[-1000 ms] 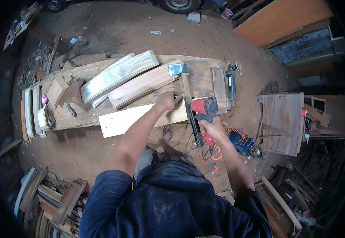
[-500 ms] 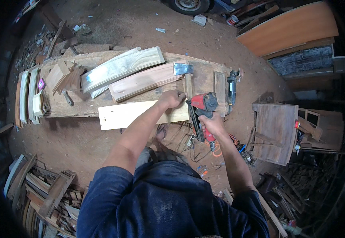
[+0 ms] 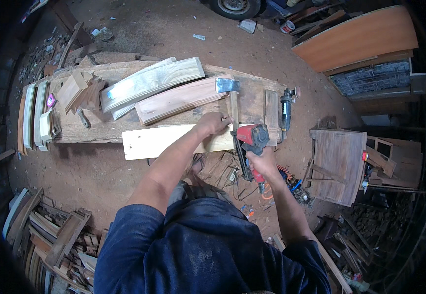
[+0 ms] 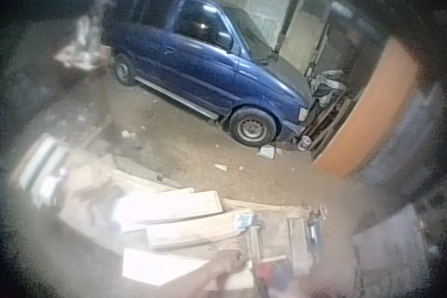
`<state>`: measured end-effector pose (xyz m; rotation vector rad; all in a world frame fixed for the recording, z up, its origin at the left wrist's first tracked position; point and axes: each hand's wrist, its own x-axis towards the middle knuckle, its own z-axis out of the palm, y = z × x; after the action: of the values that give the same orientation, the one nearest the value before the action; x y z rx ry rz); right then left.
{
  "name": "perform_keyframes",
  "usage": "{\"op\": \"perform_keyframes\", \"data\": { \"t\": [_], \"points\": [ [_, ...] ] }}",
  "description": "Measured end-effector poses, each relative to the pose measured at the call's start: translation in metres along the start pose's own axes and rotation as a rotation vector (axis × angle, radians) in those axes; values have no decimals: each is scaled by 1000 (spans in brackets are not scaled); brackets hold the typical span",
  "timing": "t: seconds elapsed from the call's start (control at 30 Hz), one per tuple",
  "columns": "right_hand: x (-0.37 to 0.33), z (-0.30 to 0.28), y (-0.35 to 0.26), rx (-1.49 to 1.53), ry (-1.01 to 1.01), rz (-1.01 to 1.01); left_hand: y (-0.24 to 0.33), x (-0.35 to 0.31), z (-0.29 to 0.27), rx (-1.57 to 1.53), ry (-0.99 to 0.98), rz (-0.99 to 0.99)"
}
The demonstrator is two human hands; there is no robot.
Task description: The person assembles a rectangular wooden frame by joining four pieces of lumber using a pneumatic nail gun. They position the pieces on a workbench, secure them with nails, and then move the completed frame to a storage area.
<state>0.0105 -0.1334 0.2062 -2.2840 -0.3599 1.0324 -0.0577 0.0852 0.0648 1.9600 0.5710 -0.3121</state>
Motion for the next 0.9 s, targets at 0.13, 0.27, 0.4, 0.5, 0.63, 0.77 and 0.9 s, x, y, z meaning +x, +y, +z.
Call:
{"op": "perform_keyframes", "data": {
  "t": [0.13, 0.27, 0.4, 0.5, 0.63, 0.77, 0.9],
  "points": [
    [1, -2, 5, -73, -27, 18, -5, 4, 7, 15, 57, 24],
    [-5, -5, 6, -59, -28, 37, -7, 7, 8, 19, 26, 4],
    [-9, -3, 20, -80, -21, 31, -8, 8, 9, -18, 2, 11],
    [-11, -3, 28, -144, -30, 31, -14, 7, 12, -38, 58, 52],
    [-24, 1, 7, -135, 21, -15, -7, 4, 6, 1, 26, 58],
    [-24, -2, 17, -158, -8, 1, -12, 8, 8, 8, 39, 104],
    [-23, -2, 39, -174, -7, 42, -14, 11, 11, 1, 50, 138]
  ]
}}
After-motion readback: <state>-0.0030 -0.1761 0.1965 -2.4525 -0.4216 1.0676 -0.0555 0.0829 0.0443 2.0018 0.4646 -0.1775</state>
